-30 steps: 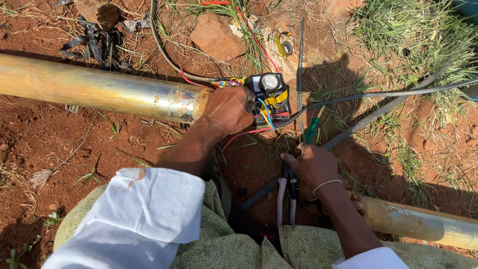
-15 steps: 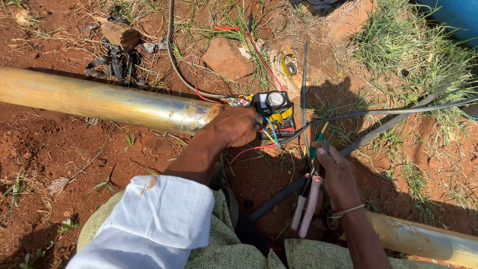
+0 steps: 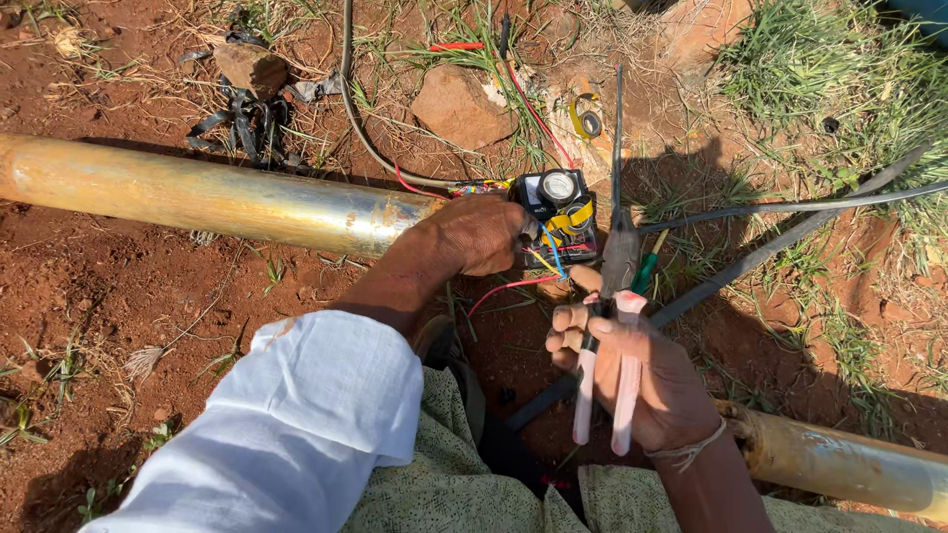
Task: The person connects electrical wires to a submersible pump component using pliers and electrical tape while working outdoors on a dirt surface.
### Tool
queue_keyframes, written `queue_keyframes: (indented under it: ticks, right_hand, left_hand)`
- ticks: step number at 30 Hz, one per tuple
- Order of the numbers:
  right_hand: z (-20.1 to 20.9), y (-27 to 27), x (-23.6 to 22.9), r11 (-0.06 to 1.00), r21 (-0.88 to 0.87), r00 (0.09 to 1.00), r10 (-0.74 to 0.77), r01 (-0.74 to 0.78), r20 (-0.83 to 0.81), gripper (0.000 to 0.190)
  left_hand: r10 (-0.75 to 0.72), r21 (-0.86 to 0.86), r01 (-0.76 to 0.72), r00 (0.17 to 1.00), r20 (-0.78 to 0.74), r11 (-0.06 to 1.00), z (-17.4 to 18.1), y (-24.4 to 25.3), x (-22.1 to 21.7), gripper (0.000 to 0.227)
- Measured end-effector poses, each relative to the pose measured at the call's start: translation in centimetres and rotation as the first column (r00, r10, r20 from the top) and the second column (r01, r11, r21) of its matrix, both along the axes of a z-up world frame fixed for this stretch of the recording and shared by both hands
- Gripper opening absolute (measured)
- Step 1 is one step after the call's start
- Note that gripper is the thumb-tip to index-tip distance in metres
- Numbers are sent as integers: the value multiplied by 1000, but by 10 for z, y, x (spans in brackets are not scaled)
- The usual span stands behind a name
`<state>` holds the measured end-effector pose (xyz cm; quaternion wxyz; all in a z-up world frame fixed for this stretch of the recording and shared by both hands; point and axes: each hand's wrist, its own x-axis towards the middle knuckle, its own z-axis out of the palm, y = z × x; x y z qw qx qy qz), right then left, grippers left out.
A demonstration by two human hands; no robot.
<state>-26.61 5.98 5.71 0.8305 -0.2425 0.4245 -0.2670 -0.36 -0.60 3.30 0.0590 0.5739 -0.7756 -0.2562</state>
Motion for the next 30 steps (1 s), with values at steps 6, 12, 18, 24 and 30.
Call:
queue_keyframes:
  ticks: [6,12,18,24,30]
  right_hand:
    - [-40,19,-1,895,-123,774,293,-428,-562,40]
    - [-69,16,12,801,-189,607,253,-569,-753,70]
    - [-88,18,42,917,-245,808,123,-314,-577,70]
    - [-93,15,54,868,-345,744,42,-357,-666,45]
    - [-91,14,58,804,-426,716,0,-415,-698,50]
  left_hand:
    - [61,129,-59,998,-12,990,-16,-16,-1,17]
    - [177,263,-84,919,-352,961,-57,-40,17,21]
    - [337,321,-191,800,-496,927,-69,-41,24,21]
    - [284,252,-173,806,-520,952,-40,-32,20,23]
    - [216,92,-196,880,-424,976,-36,-26,15,19]
